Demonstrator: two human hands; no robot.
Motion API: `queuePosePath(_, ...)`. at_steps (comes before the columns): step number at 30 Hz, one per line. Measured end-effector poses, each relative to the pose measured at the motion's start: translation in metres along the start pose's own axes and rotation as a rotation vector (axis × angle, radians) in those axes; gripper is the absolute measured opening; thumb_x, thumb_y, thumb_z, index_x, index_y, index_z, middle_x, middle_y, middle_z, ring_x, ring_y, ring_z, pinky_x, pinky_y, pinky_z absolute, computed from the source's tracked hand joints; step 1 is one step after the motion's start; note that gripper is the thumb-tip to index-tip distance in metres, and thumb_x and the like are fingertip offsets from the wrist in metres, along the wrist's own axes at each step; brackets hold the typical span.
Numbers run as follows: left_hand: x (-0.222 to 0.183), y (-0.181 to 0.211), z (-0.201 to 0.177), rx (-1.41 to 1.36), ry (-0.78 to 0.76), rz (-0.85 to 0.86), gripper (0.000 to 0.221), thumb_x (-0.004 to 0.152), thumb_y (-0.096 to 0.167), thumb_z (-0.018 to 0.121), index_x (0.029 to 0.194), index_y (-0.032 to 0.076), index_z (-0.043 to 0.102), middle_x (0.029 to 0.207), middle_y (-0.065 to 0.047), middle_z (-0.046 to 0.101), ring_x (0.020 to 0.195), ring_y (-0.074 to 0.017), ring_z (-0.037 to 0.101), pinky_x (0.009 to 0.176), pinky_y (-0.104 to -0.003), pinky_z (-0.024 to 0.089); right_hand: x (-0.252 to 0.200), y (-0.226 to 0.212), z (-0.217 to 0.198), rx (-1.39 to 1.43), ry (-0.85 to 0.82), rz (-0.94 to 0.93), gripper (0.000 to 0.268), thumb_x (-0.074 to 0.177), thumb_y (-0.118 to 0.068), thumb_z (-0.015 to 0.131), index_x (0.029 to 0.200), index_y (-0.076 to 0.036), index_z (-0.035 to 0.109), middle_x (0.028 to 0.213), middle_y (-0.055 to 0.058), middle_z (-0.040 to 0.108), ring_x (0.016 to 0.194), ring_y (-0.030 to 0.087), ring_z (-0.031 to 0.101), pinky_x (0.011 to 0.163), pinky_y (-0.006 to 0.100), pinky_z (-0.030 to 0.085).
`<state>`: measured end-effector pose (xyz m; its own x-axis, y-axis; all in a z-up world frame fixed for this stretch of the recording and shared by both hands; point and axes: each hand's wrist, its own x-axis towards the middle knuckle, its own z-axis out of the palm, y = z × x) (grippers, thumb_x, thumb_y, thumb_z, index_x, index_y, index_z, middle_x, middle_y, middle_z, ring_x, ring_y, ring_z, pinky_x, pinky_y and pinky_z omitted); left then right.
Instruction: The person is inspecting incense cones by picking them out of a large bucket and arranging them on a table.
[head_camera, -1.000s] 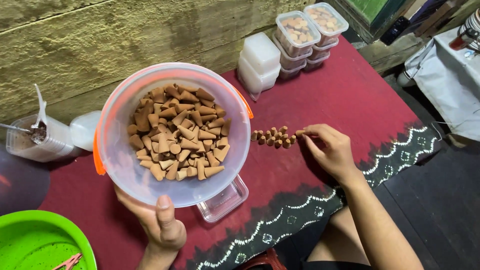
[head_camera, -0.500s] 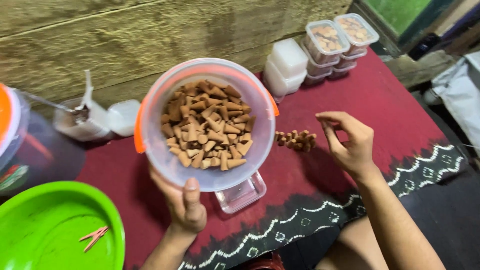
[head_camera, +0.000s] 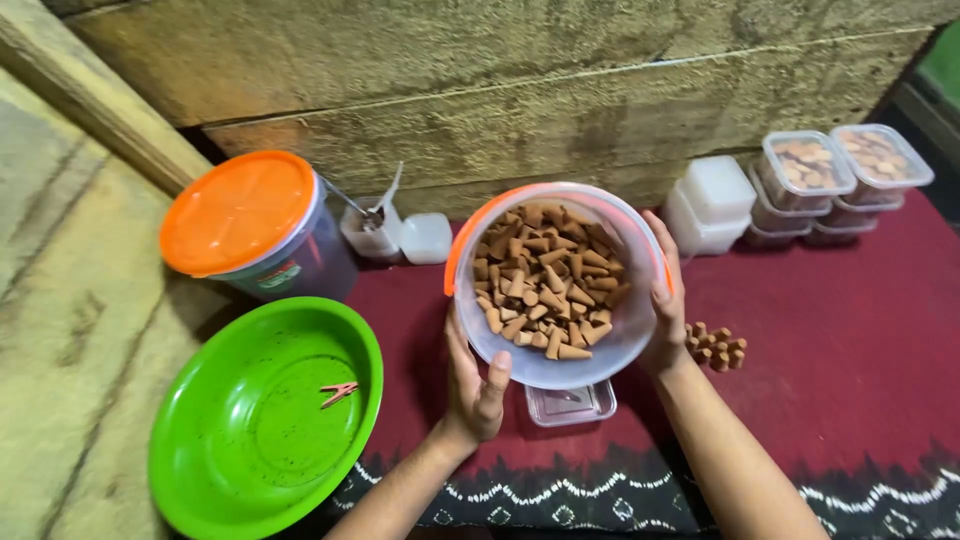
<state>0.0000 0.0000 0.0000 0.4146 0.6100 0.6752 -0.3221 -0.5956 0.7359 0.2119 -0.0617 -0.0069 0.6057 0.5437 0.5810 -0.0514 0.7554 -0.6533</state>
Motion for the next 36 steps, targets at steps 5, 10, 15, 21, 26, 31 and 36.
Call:
queuePosePath(5, 0.01, 0.032, -0.006, 0.326, 0.052, 0.128, 0.081, 0.096, 0.019, 0.062, 0.155, -0.008, 0.015, 0.161, -0.032, 0.021, 0.152, -0.0453, 0.017, 0.124, -0.055, 0.013, 0.003, -0.04, 0.036, -0.151, -0.028, 0.059, 0.096, 0.085, -0.055, 0.06, 0.16, -0.004, 0.028, 0.156, 0.03, 0.042, 0.145, 0.046, 0.041, 0.121, 0.063, 0.026)
queuePosePath(10, 0.057, 0.064, 0.008, 0.604, -0.083, 0.564, 0.054, 0.089, 0.004, 0.069, 0.139, -0.003, 0.049, 0.136, -0.023, 0.057, 0.129, -0.0406, 0.056, 0.109, -0.052, 0.045, 0.003, -0.034, 0.023, -0.087, 0.013, 0.097, 0.084, 0.087, -0.041, 0.053, 0.158, -0.002, 0.033, 0.146, 0.027, 0.051, 0.133, 0.04, 0.052, 0.112, 0.06, 0.039)
queuePosePath(15, 0.105, 0.05, 0.021, 0.977, -0.976, 0.236, 0.026, 0.091, 0.011, 0.067, 0.117, 0.01, 0.07, 0.111, -0.008, 0.071, 0.103, -0.0292, 0.069, 0.086, -0.044, 0.052, -0.001, -0.034, 0.018, -0.125, -0.008, 0.038, 0.081, 0.084, -0.034, 0.055, 0.153, 0.005, 0.038, 0.15, 0.029, 0.049, 0.138, 0.043, 0.046, 0.115, 0.06, 0.034)
queuePosePath(21, 0.103, -0.019, 0.02, 1.238, -1.093, 0.511, 0.03, 0.073, 0.022, 0.083, 0.102, 0.022, 0.073, 0.109, 0.003, 0.063, 0.096, -0.0197, 0.066, 0.083, -0.039, 0.05, -0.005, -0.013, -0.006, -0.132, -0.071, 0.028, 0.08, 0.084, -0.034, 0.056, 0.153, 0.004, 0.039, 0.151, 0.027, 0.049, 0.141, 0.04, 0.044, 0.116, 0.06, 0.032)
queuePosePath(26, 0.107, -0.005, 0.028, 1.238, -0.995, 0.641, 0.012, 0.087, 0.014, 0.07, 0.099, 0.015, 0.071, 0.099, 0.0, 0.061, 0.091, -0.021, 0.066, 0.074, -0.036, 0.05, -0.003, -0.013, -0.013, -0.175, -0.115, -0.002, 0.078, 0.087, -0.035, 0.057, 0.153, 0.004, 0.04, 0.152, 0.025, 0.048, 0.143, 0.037, 0.042, 0.119, 0.058, 0.029)
queuePosePath(31, 0.108, 0.004, 0.028, 1.279, -0.961, 0.67, 0.021, 0.087, 0.018, 0.071, 0.108, 0.017, 0.067, 0.1, -0.001, 0.06, 0.092, -0.0217, 0.063, 0.074, -0.037, 0.05, -0.002, -0.011, -0.014, -0.182, -0.131, -0.005, 0.078, 0.088, -0.035, 0.057, 0.154, 0.002, 0.039, 0.153, 0.023, 0.048, 0.143, 0.035, 0.041, 0.119, 0.057, 0.028)
queuePosePath(36, 0.098, 0.006, 0.023, 1.144, -1.092, 0.333, 0.012, 0.087, 0.026, 0.064, 0.089, 0.017, 0.073, 0.089, -0.005, 0.062, 0.089, -0.0259, 0.064, 0.071, -0.04, 0.055, 0.002, -0.015, -0.016, -0.223, -0.148, -0.005, 0.078, 0.089, -0.036, 0.058, 0.153, 0.003, 0.039, 0.153, 0.025, 0.048, 0.143, 0.037, 0.041, 0.119, 0.058, 0.028)
